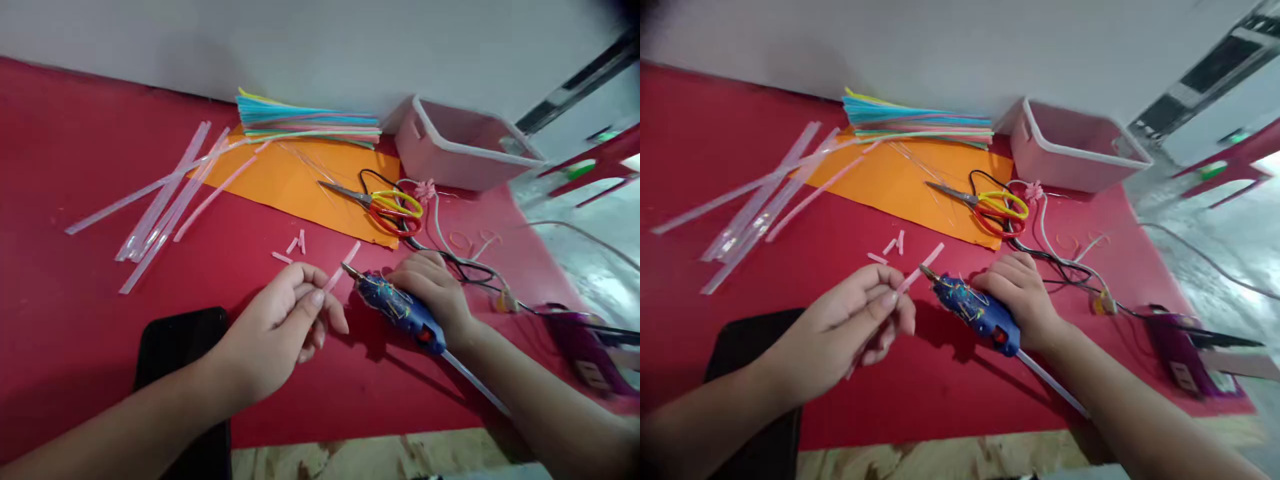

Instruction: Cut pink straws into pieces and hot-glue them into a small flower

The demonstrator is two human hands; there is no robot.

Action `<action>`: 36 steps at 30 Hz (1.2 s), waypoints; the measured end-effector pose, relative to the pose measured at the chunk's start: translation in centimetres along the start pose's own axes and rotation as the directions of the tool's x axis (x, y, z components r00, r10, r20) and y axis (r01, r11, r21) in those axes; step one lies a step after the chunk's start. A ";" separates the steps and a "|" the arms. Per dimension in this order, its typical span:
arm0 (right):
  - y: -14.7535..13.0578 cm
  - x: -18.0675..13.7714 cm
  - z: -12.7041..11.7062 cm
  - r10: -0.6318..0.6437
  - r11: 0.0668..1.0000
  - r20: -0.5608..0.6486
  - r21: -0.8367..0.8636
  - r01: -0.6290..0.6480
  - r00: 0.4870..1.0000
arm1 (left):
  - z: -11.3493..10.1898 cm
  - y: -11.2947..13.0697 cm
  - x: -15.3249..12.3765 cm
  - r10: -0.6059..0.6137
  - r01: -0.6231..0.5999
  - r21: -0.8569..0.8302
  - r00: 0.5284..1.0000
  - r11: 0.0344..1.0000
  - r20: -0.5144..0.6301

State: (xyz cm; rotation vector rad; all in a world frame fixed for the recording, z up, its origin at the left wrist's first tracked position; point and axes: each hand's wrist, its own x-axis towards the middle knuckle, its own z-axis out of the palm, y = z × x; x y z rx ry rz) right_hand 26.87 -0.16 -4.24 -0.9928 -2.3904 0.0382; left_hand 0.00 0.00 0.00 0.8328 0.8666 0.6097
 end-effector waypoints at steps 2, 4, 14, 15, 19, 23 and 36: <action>-0.1 -0.1 -0.1 0.005 1.000 -0.014 0.008 -0.005 1.000 | 0.1 0.4 -0.1 -0.052 0.053 -0.046 0.999 0.998 0.007; -0.1 -0.2 -0.1 0.010 1.000 -0.031 0.015 -0.009 0.999 | 0.1 0.7 -0.1 -0.092 0.093 -0.069 0.996 0.993 0.011; -0.7 0.3 -0.5 -0.030 0.999 -0.094 0.027 0.033 0.995 | -0.2 -0.2 0.1 -0.047 0.048 -0.045 0.999 0.998 0.022; -0.7 0.3 -0.6 -0.033 0.999 -0.100 0.024 0.036 0.994 | -0.1 -0.2 0.2 -0.041 0.042 -0.058 0.999 0.997 0.012; -0.8 0.3 -0.6 -0.038 0.999 -0.101 0.011 0.040 0.994 | -0.2 -0.2 0.2 -0.017 0.017 -0.074 1.000 0.997 -0.004; -0.8 0.3 -0.6 -0.039 0.999 -0.083 0.000 0.039 0.996 | -0.4 -0.4 0.3 -0.016 0.015 -0.099 1.000 0.995 -0.011; 0.3 -0.1 -1.6 -0.089 0.995 0.016 -0.031 0.089 0.996 | -0.9 -0.4 0.1 -0.053 0.053 -0.062 0.999 0.997 -0.008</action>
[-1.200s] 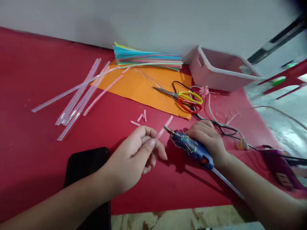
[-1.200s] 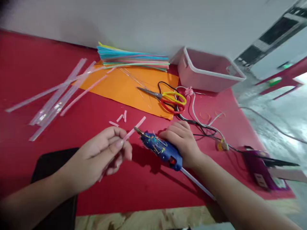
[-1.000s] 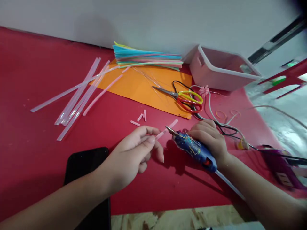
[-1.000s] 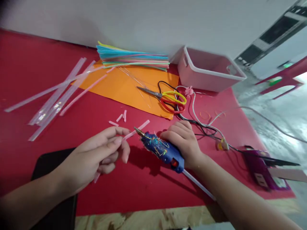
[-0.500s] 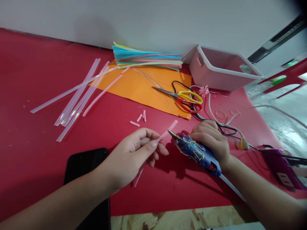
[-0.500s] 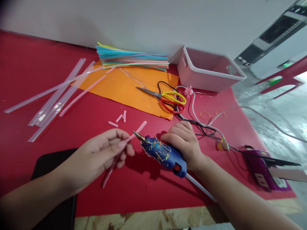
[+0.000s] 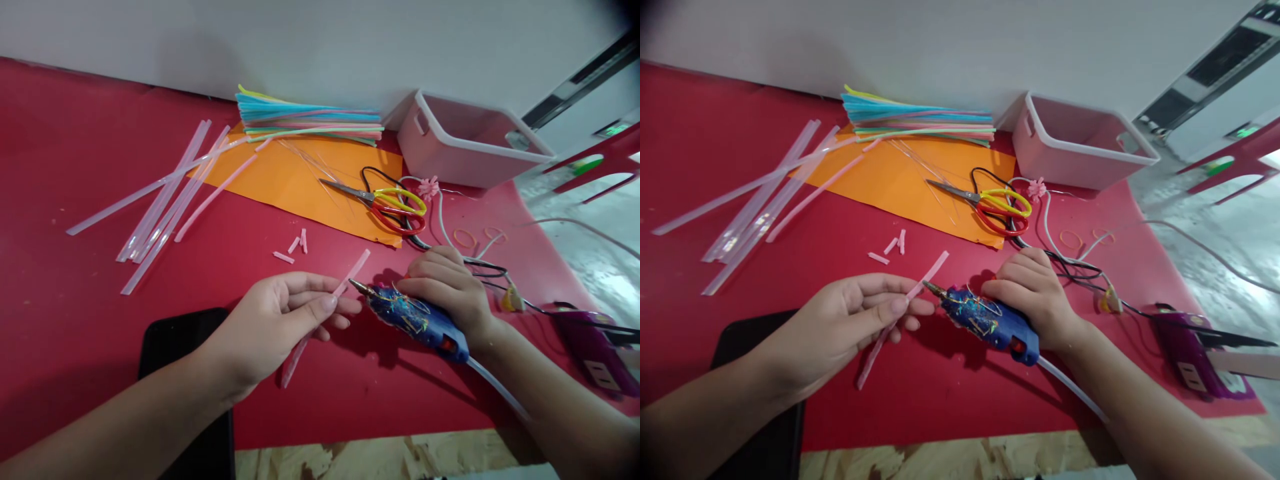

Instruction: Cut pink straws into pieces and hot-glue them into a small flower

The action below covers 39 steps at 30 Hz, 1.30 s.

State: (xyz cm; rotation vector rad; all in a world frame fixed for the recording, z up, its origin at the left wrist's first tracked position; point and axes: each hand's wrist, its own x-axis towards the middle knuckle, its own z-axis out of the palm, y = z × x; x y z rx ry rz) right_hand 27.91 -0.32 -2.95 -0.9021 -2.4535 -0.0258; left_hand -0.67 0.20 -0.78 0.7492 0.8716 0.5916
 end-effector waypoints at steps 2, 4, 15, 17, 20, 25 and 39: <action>0.0 0.1 -0.1 -0.002 1.000 0.009 -0.011 0.002 1.000 | 0.0 0.1 0.0 0.004 -0.004 0.037 1.000 0.999 -0.002; -0.1 0.1 -0.2 0.002 1.000 0.012 -0.011 -0.002 1.000 | 0.1 0.2 0.0 -0.004 0.005 0.075 1.000 0.997 -0.001; 0.2 0.1 -0.3 -0.025 1.000 0.024 0.002 0.024 0.999 | 0.5 0.7 -0.3 -0.040 0.043 0.184 0.999 0.982 -0.019; 0.2 0.1 -0.4 -0.017 1.000 0.030 0.010 0.017 0.999 | 0.5 0.7 -0.3 -0.048 0.051 0.182 0.999 0.982 -0.020; 0.2 0.1 -0.4 -0.017 1.000 0.036 0.015 0.016 0.999 | 0.6 0.8 -0.3 -0.053 0.058 0.176 0.998 0.983 -0.030; 0.2 -0.1 -0.4 -0.015 1.000 0.032 0.011 0.015 0.999 | 0.5 0.9 -0.5 -0.045 0.048 0.178 0.999 0.983 -0.025; 0.4 -0.1 -0.4 -0.009 1.000 0.010 -0.018 0.009 1.000 | 0.7 1.1 -0.4 -0.021 0.029 0.197 0.999 0.980 -0.040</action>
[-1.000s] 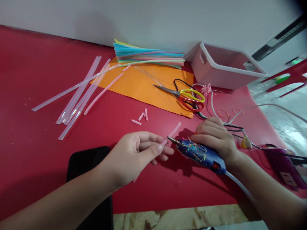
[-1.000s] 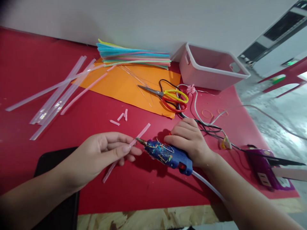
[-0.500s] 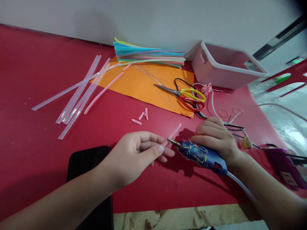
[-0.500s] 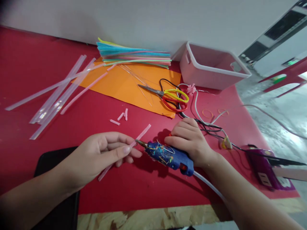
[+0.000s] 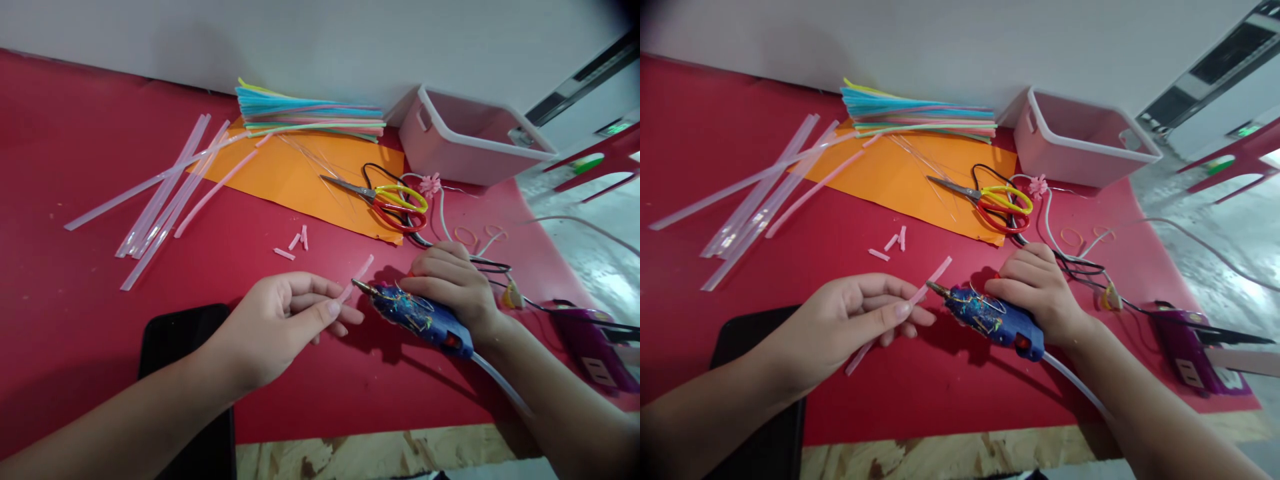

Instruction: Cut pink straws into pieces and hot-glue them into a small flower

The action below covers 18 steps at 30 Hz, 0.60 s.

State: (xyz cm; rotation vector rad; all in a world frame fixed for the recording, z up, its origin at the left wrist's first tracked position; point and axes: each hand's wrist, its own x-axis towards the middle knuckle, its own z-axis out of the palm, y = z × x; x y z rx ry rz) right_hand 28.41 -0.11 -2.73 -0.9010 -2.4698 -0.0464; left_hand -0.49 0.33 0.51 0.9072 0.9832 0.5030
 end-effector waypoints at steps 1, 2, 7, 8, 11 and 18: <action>0.0 0.0 0.0 0.006 1.000 -0.004 0.000 -0.006 1.000 | 0.0 0.0 0.0 0.003 -0.003 0.000 1.000 1.000 -0.002; 0.0 0.0 0.0 0.011 1.000 -0.010 0.000 -0.011 1.000 | 0.0 -0.1 0.0 0.007 -0.007 -0.002 1.000 1.000 -0.004; 0.1 0.1 -0.3 0.009 0.999 0.005 -0.031 -0.009 1.000 | 0.0 -0.2 0.0 0.022 -0.022 -0.009 1.000 1.000 -0.001; 0.1 0.2 -0.3 0.007 0.999 0.012 -0.040 -0.007 1.000 | 0.0 -0.2 0.0 0.022 -0.022 -0.010 1.000 1.000 0.000; 0.1 0.2 -0.4 0.003 0.999 0.005 -0.046 -0.002 1.000 | 0.0 -0.1 0.0 0.010 -0.010 -0.017 1.000 1.000 0.003; 0.4 0.0 -0.4 0.037 0.999 -0.023 -0.036 -0.038 0.999 | -0.1 -0.1 -0.1 0.016 -0.016 -0.018 1.000 1.000 0.009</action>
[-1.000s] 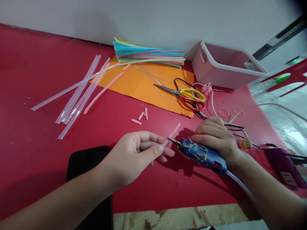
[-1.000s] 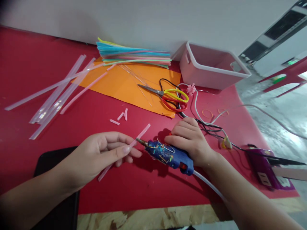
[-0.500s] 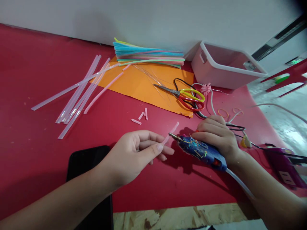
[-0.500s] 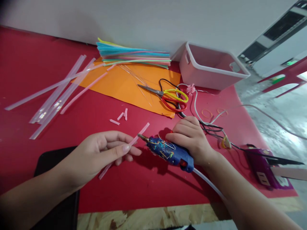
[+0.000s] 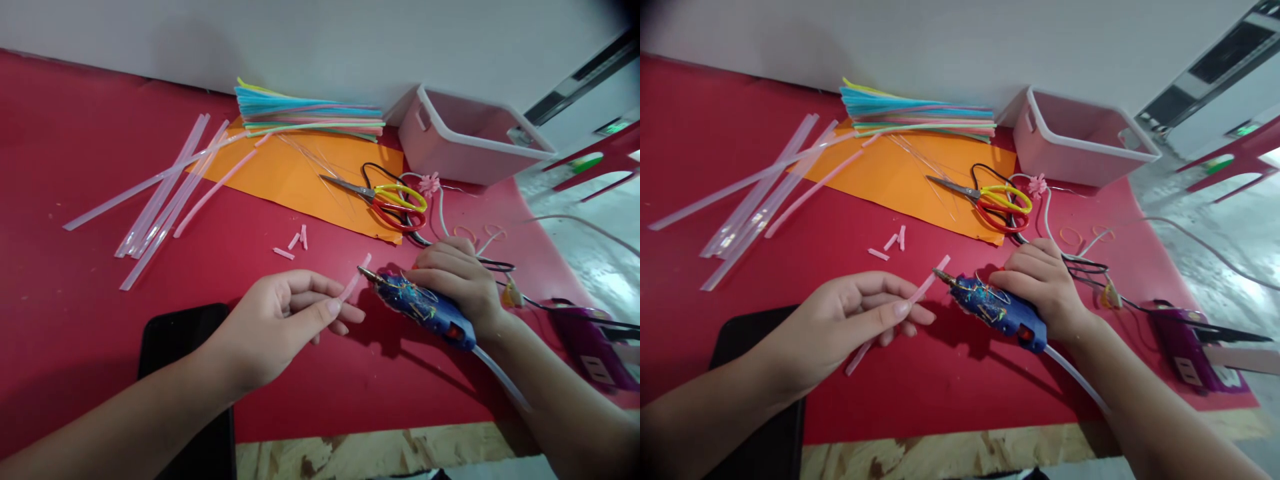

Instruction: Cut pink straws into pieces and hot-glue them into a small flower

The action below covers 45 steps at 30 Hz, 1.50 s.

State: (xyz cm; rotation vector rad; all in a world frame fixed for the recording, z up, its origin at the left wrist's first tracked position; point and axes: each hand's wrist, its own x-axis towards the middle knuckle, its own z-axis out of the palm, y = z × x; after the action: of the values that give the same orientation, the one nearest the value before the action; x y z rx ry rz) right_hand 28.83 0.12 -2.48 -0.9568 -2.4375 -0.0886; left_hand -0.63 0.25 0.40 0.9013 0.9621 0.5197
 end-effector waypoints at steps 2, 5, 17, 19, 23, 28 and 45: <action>0.1 0.0 -0.1 0.007 1.000 0.004 0.005 -0.007 1.000 | 0.0 -0.1 0.0 0.008 -0.008 0.002 1.000 1.000 0.003; 0.1 0.0 -0.2 0.005 1.000 0.005 0.000 -0.005 1.000 | 0.0 -0.2 -0.1 0.019 -0.019 -0.010 1.000 1.000 0.013; 0.2 0.0 -0.2 0.028 0.999 0.012 -0.031 -0.028 1.000 | 0.0 -0.1 0.0 0.011 -0.009 -0.068 1.000 0.998 0.024; 0.3 0.0 0.0 0.061 0.996 0.002 -0.059 -0.061 0.998 | 0.1 -0.1 0.1 0.028 -0.026 -0.086 0.999 0.996 0.022; 0.2 -0.1 0.4 0.167 0.984 0.120 -0.076 -0.159 0.979 | 0.1 0.0 0.2 0.052 -0.053 -0.071 0.999 0.996 -0.006; -0.7 0.1 0.3 0.260 0.964 0.294 -0.024 -0.264 0.920 | 0.1 -0.3 0.1 0.141 -0.140 0.024 0.989 0.990 -0.044; -4.9 2.0 0.1 0.266 0.905 -0.101 0.369 -0.212 0.959 | 0.5 -2.0 -0.3 0.364 -0.328 0.447 0.931 0.832 0.007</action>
State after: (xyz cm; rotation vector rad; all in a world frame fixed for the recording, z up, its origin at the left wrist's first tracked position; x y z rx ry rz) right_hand 24.35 -2.26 -0.99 -1.0316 -2.0832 0.3448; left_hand -0.35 -1.23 -1.02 1.4965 1.0114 0.6613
